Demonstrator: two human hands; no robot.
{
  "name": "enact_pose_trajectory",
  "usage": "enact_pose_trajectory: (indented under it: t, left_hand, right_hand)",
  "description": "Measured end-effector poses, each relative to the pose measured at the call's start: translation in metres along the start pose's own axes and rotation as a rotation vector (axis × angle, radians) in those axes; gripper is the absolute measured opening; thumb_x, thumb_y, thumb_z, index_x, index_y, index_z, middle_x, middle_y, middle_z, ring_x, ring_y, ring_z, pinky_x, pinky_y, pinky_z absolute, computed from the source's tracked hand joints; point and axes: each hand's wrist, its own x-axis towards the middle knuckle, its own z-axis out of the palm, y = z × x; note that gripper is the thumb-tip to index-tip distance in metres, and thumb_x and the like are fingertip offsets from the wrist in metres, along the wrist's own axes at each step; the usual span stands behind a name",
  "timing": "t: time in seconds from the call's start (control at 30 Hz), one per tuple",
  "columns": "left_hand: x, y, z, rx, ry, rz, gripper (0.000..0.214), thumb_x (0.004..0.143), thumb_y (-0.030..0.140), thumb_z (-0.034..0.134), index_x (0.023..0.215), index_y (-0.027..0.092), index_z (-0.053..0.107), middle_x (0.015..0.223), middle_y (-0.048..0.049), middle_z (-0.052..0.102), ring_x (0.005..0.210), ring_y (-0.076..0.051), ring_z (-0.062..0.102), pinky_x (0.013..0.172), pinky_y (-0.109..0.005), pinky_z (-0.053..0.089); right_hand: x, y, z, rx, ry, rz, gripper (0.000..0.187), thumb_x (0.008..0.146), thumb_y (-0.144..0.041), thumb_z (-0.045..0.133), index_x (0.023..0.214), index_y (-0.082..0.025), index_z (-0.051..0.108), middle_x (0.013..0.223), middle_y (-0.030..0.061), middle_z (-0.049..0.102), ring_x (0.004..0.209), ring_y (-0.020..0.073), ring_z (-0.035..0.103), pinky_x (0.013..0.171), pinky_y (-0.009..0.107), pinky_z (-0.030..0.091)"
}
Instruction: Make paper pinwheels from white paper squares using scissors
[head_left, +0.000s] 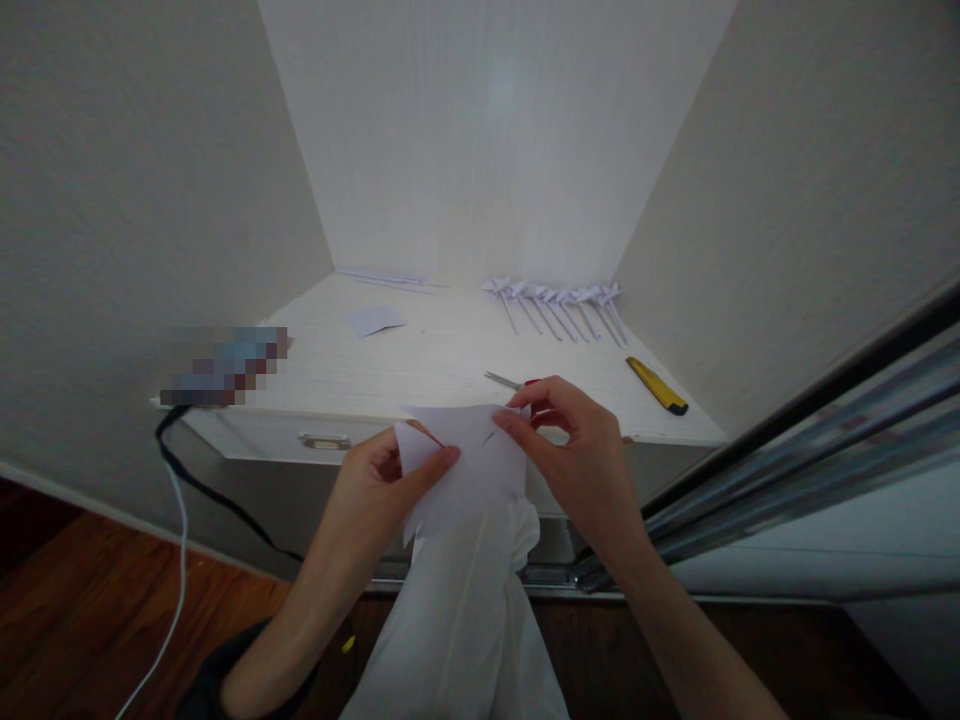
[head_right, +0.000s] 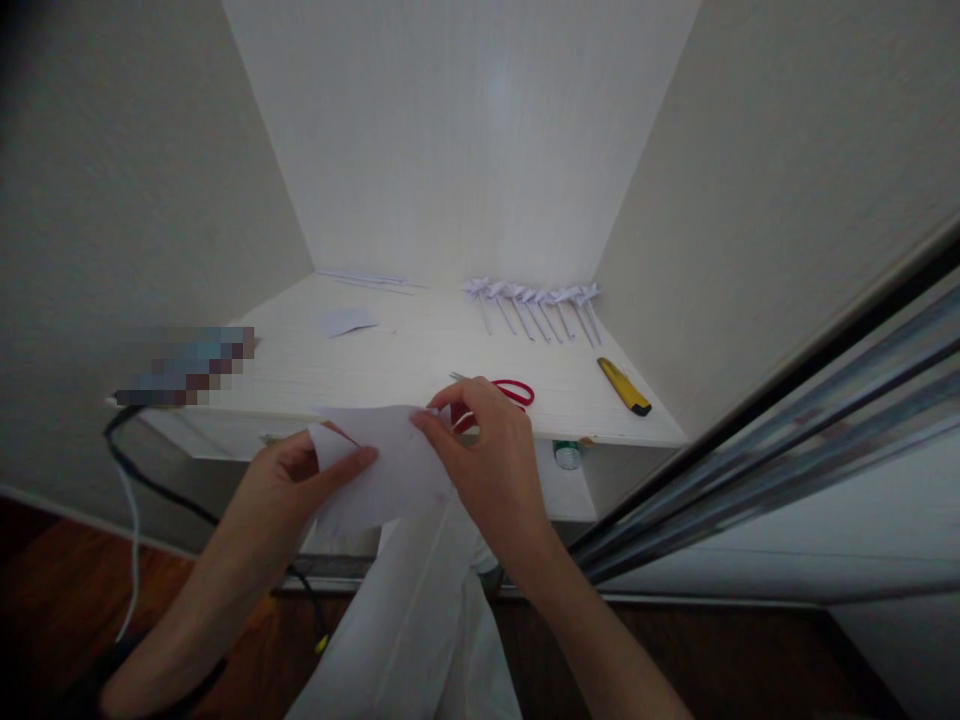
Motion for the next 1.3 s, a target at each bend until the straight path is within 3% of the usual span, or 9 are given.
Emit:
enact_pose_trajectory:
  t: [0.2, 0.43, 0.57, 0.77, 0.9, 1.1, 1.3]
  left_hand:
    - [-0.005, 0.008, -0.002, 0.020, 0.039, 0.014, 0.030, 0.059, 0.032, 0.082, 0.082, 0.016, 0.072, 0.075, -0.0038, 0.075, 0.061, -0.018, 0.066, 0.056, -0.026, 0.054]
    - [-0.006, 0.009, -0.004, 0.034, 0.064, 0.018, 0.028, 0.061, 0.034, 0.082, 0.079, 0.017, 0.070, 0.072, -0.0025, 0.074, 0.057, -0.016, 0.065, 0.051, -0.023, 0.051]
    - [-0.002, 0.007, -0.004, 0.014, 0.035, 0.021, 0.030, 0.061, 0.035, 0.082, 0.082, 0.017, 0.070, 0.073, -0.0027, 0.074, 0.062, -0.017, 0.066, 0.056, -0.024, 0.052]
    - [0.003, 0.011, -0.003, -0.005, 0.054, 0.054, 0.032, 0.063, 0.034, 0.081, 0.086, 0.016, 0.070, 0.075, -0.0020, 0.073, 0.062, -0.016, 0.064, 0.057, -0.024, 0.052]
    - [0.004, 0.016, -0.004, -0.008, 0.064, 0.093, 0.032, 0.065, 0.034, 0.080, 0.090, 0.016, 0.070, 0.076, -0.0025, 0.072, 0.062, -0.015, 0.063, 0.056, -0.024, 0.051]
    - [0.005, 0.019, -0.003, -0.035, 0.070, 0.088, 0.032, 0.063, 0.034, 0.081, 0.087, 0.017, 0.069, 0.076, -0.0024, 0.073, 0.060, -0.016, 0.064, 0.055, -0.025, 0.052]
    - [0.005, 0.020, 0.001, 0.022, 0.130, 0.112, 0.030, 0.061, 0.034, 0.081, 0.081, 0.016, 0.068, 0.071, -0.0012, 0.072, 0.059, -0.016, 0.064, 0.052, -0.023, 0.051]
  right_hand:
    - [0.006, -0.005, -0.002, -0.142, -0.019, -0.148, 0.012, 0.078, -0.011, 0.060, 0.070, -0.019, 0.061, 0.068, -0.0011, 0.062, 0.065, 0.0125, 0.058, 0.064, 0.026, 0.045]
    - [0.005, -0.002, -0.003, -0.150, -0.019, -0.166, 0.008, 0.083, -0.014, 0.061, 0.080, -0.021, 0.066, 0.077, 0.0012, 0.069, 0.074, 0.0156, 0.063, 0.069, 0.029, 0.047]
    - [0.006, -0.002, -0.001, -0.236, 0.072, -0.240, 0.008, 0.081, -0.011, 0.062, 0.078, -0.019, 0.063, 0.080, 0.0032, 0.065, 0.078, 0.0171, 0.061, 0.072, 0.030, 0.047]
    - [0.005, -0.004, 0.008, -0.484, 0.293, -0.497, 0.006, 0.081, -0.011, 0.062, 0.077, -0.016, 0.061, 0.096, 0.0108, 0.062, 0.090, 0.0221, 0.057, 0.077, 0.037, 0.045]
    - [0.003, -0.008, 0.015, -0.465, 0.285, -0.630, 0.007, 0.085, -0.014, 0.061, 0.081, -0.020, 0.061, 0.095, 0.0063, 0.064, 0.087, 0.0180, 0.057, 0.081, 0.035, 0.043]
    - [0.001, -0.009, 0.017, -0.513, 0.379, -0.650, 0.011, 0.083, -0.013, 0.064, 0.084, -0.023, 0.059, 0.098, 0.0052, 0.065, 0.089, 0.0187, 0.059, 0.084, 0.037, 0.037]
    - [-0.005, -0.004, 0.023, -0.545, 0.290, -0.678, 0.010, 0.084, -0.016, 0.064, 0.087, -0.025, 0.061, 0.100, 0.0031, 0.065, 0.094, 0.0182, 0.057, 0.086, 0.038, 0.032]
